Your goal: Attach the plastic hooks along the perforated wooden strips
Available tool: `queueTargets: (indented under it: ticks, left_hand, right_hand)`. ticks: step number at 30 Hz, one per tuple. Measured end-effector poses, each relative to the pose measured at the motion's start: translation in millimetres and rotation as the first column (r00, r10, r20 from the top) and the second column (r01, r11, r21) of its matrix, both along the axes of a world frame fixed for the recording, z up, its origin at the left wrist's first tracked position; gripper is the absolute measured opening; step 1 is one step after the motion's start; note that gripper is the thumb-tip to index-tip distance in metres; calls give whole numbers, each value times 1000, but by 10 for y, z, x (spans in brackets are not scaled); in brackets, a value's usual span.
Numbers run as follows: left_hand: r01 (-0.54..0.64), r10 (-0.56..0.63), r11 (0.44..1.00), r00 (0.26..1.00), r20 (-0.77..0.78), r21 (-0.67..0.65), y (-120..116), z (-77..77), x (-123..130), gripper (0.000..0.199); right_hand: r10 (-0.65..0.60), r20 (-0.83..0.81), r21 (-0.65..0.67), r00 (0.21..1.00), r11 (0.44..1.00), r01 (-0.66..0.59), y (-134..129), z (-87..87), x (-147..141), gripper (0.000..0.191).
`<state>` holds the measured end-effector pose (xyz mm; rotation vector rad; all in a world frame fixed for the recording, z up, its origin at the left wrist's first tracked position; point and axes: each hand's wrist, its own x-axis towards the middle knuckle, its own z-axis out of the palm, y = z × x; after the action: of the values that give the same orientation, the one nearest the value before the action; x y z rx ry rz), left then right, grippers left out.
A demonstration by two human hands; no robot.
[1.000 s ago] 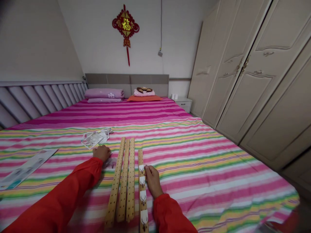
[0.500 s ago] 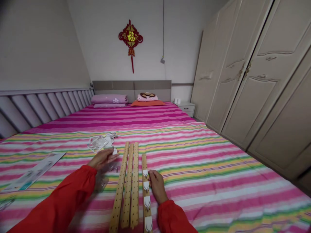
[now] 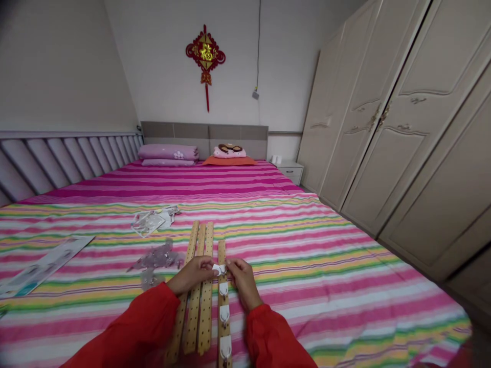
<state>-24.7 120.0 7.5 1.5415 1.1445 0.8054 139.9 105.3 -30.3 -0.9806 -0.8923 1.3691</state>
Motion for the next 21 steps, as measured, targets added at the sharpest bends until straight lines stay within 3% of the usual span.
queueTargets:
  ticks: [5, 10, 14, 21]
  left_hand:
    - [25, -25, 1000, 999, 43, 8, 117, -67, 99, 31]
    - [-163, 182, 980, 969, 168, -117, 244, -170, 212, 43]
    - [-356, 369, 928, 915, 161, -105, 347, -287, 261, 40]
    - [-424, 424, 905, 903, 65, -15, 468, -364, 282, 18]
  right_hand:
    - [97, 48, -3, 994, 995, -97, 66, 102, 1, 37]
    - [58, 23, -9, 998, 998, -57, 207, 76, 14, 32]
    - [1, 14, -11, 1000, 1000, -1, 318, 59, -26, 26]
    - [-26, 68, -43, 997, 999, 29, 471, -28, -108, 19]
